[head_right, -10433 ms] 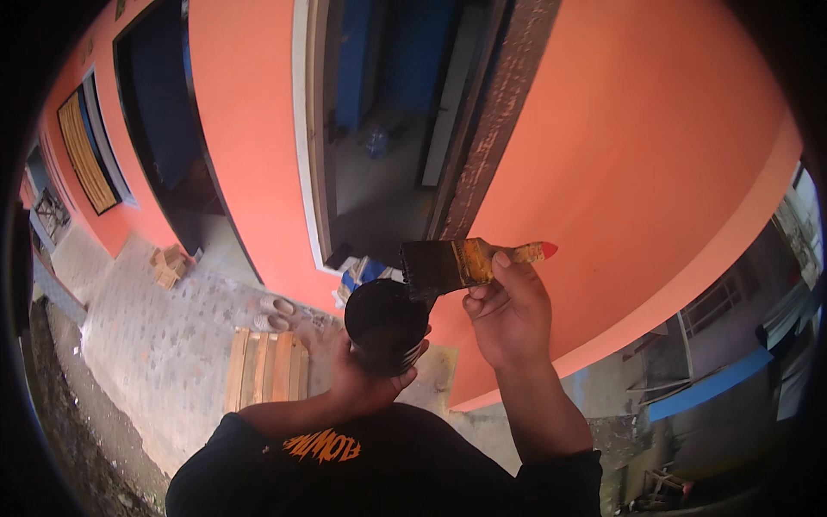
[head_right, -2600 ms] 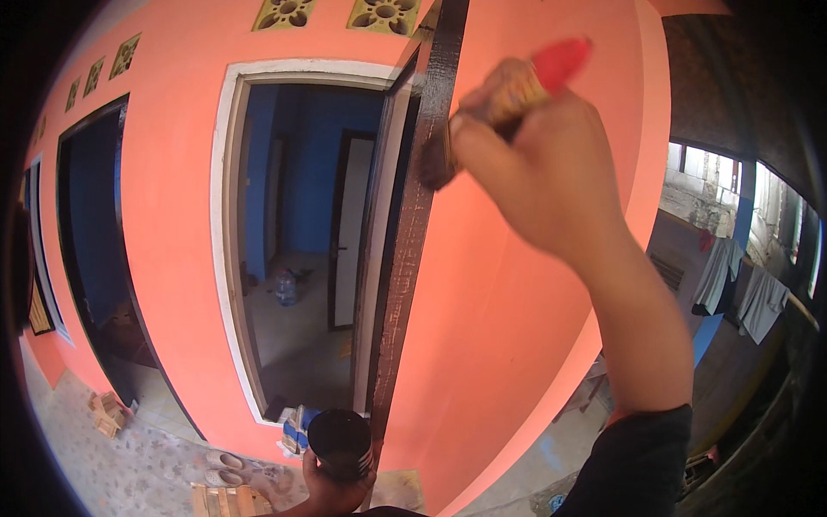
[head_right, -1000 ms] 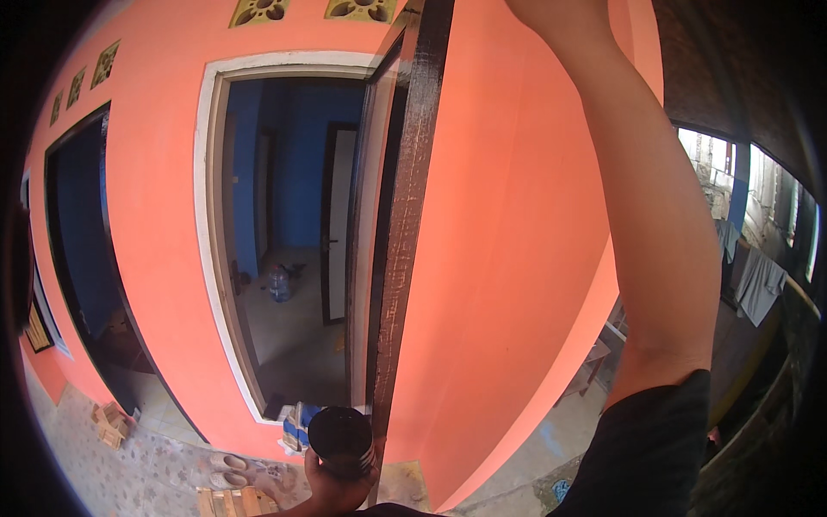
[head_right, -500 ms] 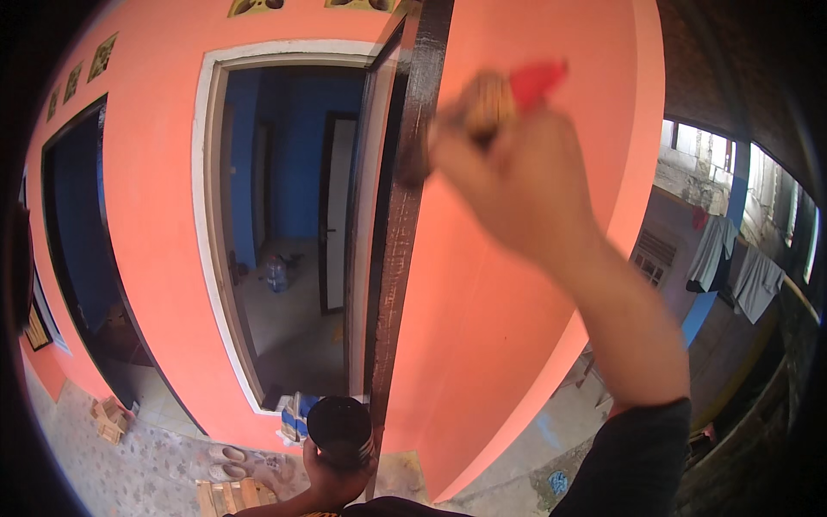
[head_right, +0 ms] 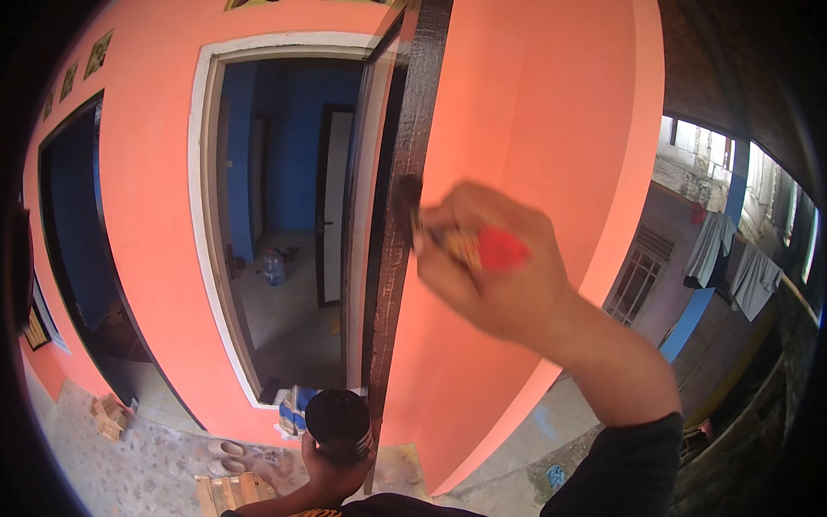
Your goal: The person paints a door frame black using a paintbrush and a small paint can. They repeatedly dip the brush into the can and apply paint along the vertical and horizontal edges of the frame, working from top to bottom and occasionally stepping back to reposition.
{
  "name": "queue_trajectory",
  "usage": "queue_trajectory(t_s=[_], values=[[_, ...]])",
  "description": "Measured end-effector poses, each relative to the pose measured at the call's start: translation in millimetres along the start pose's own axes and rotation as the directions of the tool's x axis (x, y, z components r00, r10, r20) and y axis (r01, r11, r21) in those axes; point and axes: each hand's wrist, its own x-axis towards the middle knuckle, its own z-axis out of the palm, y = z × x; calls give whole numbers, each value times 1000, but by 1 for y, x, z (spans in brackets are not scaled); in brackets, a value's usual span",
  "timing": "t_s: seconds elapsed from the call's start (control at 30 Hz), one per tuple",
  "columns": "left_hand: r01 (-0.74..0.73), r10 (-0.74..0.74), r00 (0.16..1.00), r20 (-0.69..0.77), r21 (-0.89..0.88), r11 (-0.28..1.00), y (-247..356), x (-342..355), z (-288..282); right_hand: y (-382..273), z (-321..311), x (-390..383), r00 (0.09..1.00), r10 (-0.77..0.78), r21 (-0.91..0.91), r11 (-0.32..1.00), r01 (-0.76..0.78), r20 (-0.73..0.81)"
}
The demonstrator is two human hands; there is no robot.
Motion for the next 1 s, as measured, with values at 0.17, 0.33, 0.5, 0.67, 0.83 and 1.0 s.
queue_trajectory(t_s=[0.17,0.33,0.5,0.67,0.83,1.0], values=[[13,-13,1000,20,8,1000,-3,1,-5,13,-12,42,985,-128,-213,972,101,-119],[17,-17,1000,15,-19,1000,-6,2,-1,8,-31,126,847,-311,-311,932,184,-432],[22,-21,1000,13,-22,1000,-5,3,-7,33,-23,105,846,-358,-379,902,205,-395],[1,-1,1000,4,14,1000,-4,2,-5,8,5,6,993,-112,-131,986,107,-31],[-11,11,1000,-2,26,1000,-1,-1,-5,-7,2,11,995,99,38,994,-98,-19],[19,-19,1000,8,35,999,-5,3,-1,15,-22,102,929,-120,-192,980,54,-351]])
